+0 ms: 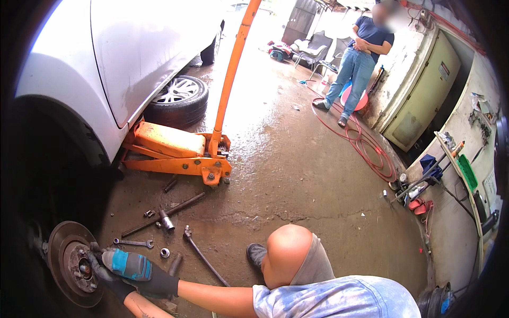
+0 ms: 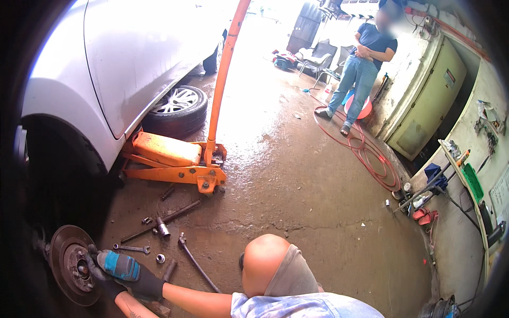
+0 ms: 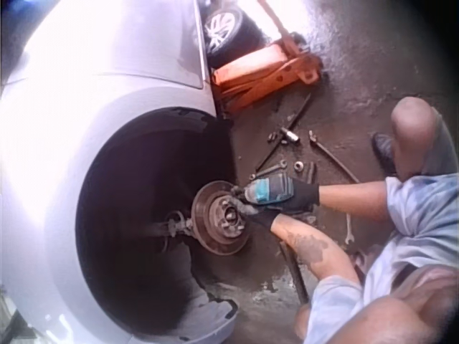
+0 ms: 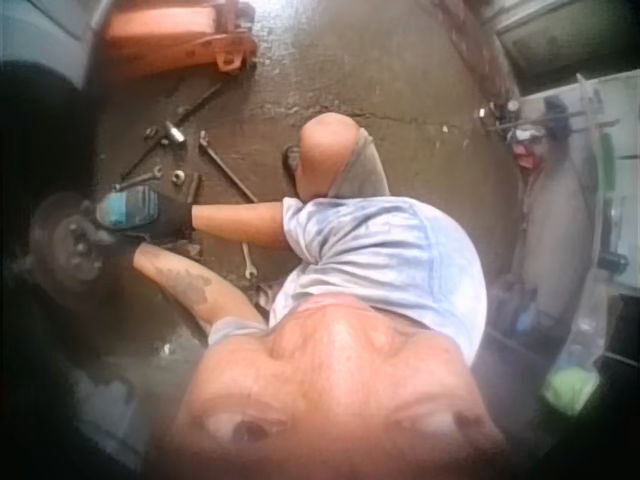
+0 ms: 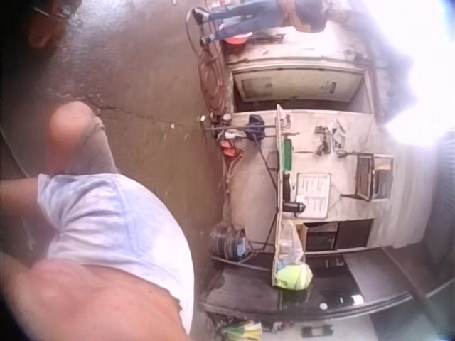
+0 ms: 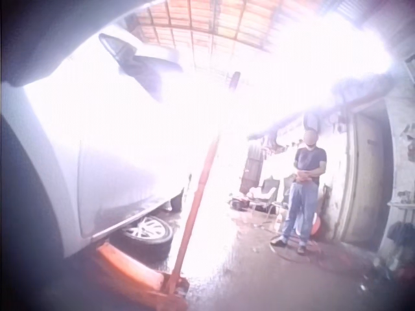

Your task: The person works on a car's rear wheel assembly, using a cordless impact wrench to remove bolts from the brake rotor. They then remove the rotor and the brake caliper, placing the parts on the floor.

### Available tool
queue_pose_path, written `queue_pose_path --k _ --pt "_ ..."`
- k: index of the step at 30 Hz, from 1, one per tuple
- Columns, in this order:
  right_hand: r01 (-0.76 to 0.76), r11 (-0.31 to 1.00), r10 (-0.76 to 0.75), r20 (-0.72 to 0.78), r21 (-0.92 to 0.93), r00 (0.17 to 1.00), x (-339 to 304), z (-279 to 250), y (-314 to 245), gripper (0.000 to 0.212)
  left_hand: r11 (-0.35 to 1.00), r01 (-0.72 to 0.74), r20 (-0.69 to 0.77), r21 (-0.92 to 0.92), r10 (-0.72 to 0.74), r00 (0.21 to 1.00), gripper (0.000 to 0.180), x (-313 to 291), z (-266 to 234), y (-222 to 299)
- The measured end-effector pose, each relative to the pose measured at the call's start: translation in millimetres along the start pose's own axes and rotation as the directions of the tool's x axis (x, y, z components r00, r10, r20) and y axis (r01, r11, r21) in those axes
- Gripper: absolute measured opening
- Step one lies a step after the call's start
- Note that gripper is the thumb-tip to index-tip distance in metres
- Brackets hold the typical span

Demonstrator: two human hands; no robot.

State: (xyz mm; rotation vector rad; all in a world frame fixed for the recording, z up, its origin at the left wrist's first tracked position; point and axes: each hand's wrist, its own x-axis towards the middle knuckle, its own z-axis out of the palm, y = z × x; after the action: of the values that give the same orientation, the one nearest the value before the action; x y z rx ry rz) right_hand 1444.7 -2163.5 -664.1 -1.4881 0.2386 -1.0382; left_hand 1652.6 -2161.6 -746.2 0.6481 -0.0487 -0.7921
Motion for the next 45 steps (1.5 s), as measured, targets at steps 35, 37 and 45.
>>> queue_pose_path --k 35,37,45 --pt "-0.278 0.919 0.326 0.142 -0.280 0.935 -2 -44 57 0.036 0.995 0.088 0.219 0.044 -0.096 0.971 0.047 -78 63 -21" --pt "-0.332 0.927 0.347 0.066 -0.172 0.935 -5 -34 58 0.033 0.995 0.093 0.172 0.044 -0.099 0.980 0.047 -87 75 -11" --pt "-0.511 0.857 0.515 0.119 -0.064 0.849 -5 -65 77 0.023 0.957 -0.004 0.146 0.291 -0.040 0.988 0.047 -82 74 -4"
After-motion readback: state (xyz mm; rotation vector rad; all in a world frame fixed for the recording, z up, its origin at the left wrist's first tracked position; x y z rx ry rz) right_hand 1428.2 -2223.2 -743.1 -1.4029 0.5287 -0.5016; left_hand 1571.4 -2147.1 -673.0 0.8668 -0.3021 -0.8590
